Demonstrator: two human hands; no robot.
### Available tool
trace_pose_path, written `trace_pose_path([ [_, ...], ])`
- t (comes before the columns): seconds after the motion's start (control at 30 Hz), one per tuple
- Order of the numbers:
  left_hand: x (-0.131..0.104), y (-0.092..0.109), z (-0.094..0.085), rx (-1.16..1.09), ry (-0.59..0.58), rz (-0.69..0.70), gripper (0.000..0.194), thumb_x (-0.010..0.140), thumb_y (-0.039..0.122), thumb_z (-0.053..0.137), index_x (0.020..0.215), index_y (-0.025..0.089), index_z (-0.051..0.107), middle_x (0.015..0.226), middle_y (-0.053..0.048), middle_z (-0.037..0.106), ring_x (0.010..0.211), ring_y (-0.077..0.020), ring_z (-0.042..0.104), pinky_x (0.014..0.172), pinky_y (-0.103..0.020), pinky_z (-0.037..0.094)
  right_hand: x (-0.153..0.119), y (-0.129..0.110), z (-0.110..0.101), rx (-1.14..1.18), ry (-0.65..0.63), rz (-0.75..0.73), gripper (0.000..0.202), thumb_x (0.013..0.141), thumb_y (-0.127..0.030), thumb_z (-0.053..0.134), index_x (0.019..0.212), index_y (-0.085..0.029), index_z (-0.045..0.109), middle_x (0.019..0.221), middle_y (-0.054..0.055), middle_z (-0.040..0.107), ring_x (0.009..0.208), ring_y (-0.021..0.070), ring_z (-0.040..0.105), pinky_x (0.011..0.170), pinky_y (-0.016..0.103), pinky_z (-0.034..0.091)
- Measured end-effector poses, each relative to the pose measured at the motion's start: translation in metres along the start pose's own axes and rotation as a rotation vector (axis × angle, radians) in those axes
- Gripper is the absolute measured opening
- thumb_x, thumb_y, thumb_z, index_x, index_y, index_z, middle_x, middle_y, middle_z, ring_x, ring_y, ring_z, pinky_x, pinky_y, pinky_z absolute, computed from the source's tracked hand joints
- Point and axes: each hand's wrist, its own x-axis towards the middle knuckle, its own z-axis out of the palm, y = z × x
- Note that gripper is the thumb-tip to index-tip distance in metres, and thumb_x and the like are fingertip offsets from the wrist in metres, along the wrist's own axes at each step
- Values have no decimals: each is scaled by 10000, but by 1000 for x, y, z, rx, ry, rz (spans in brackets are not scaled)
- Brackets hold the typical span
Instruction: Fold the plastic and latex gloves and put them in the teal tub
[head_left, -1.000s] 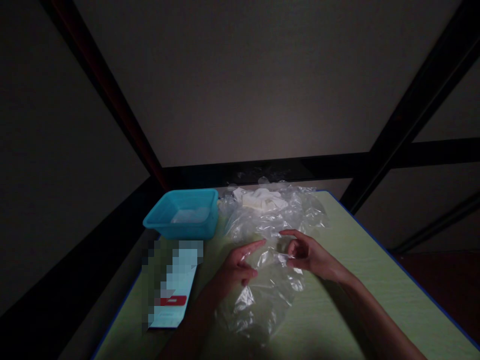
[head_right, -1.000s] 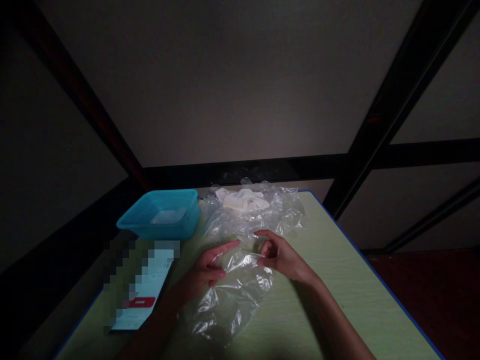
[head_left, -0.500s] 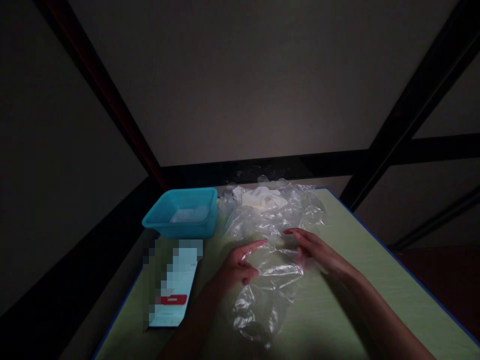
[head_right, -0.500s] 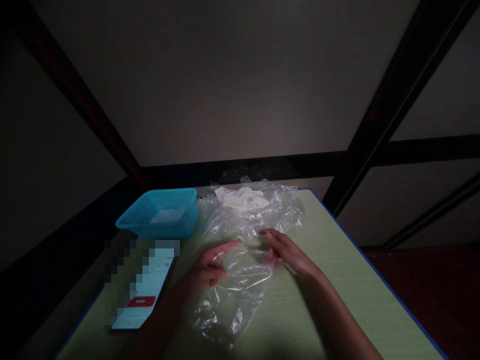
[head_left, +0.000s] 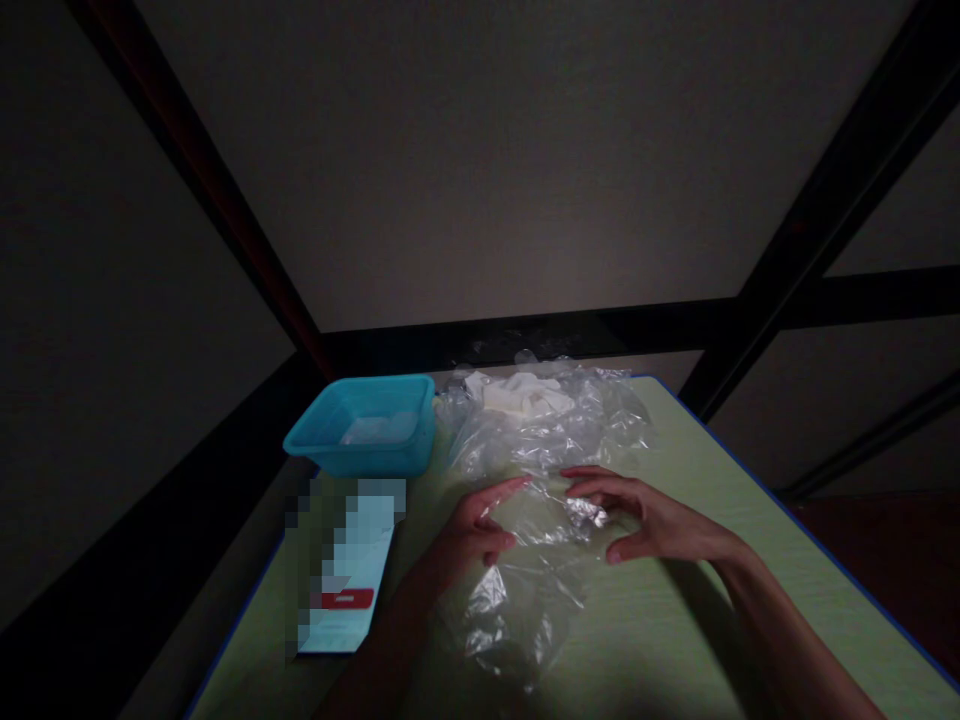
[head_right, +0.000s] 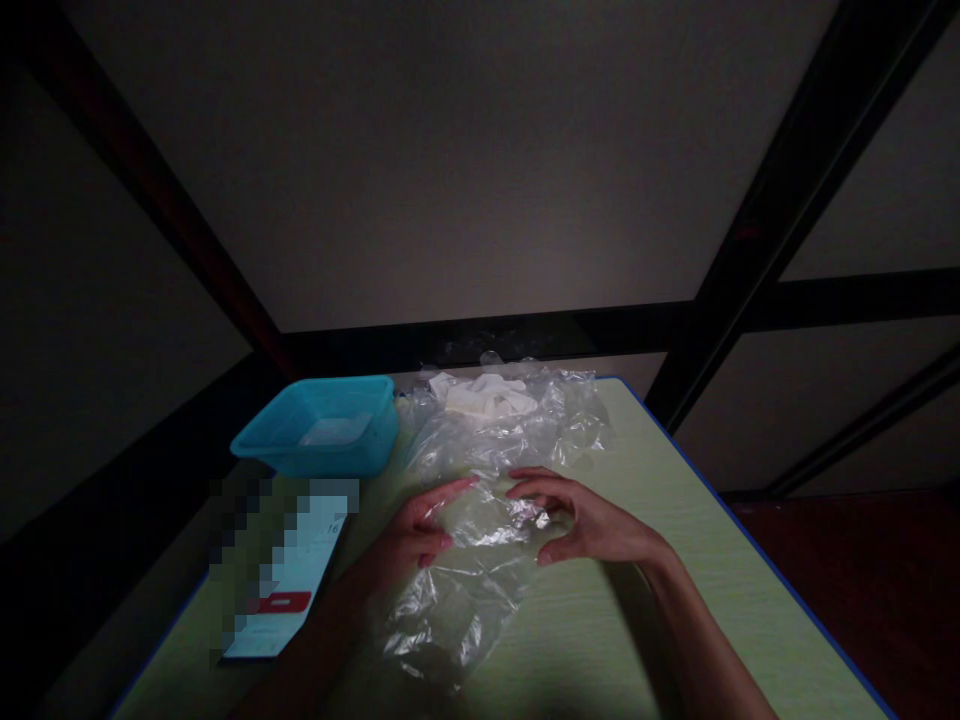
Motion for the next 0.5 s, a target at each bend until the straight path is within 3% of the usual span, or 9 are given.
trace_pose_path([
  [0.1,0,0,0,-11,4,12,714,578,110,603,1279,162,483,418,91,448,378,-47,302,394,-173,206,-3,-2,-1,-31,-73,-1,517,592,-241,779,1081,-275,615,1412,42,323,1232,257,375,933,404,392],
  [0.2,1,-1,-1,-25,-11,17,713,572,100,601,1273,169,492,436,88,465,374,-42,295,392,-176,207,-4,-1,-1,9,-99,47,509,594,-193,763,1075,-273,617,1409,50,324,1130,244,476,846,395,457],
  [0.37,1,0,-1,-19,-11,0,720,574,108,592,1282,163,478,410,95,444,374,-42,299,391,-168,197,-4,2,1,-38,-37,89,374,620,-132,717,971,-238,643,1285,55,459,835,153,571,640,287,478],
  [0.5,3,0,-3,19,-27,-14,727,574,125,605,1287,151,470,389,102,433,361,-44,293,383,-172,190,-1,5,0,-103,37,43,123,709,-238,671,825,-200,658,1119,59,570,879,181,577,699,314,468],
])
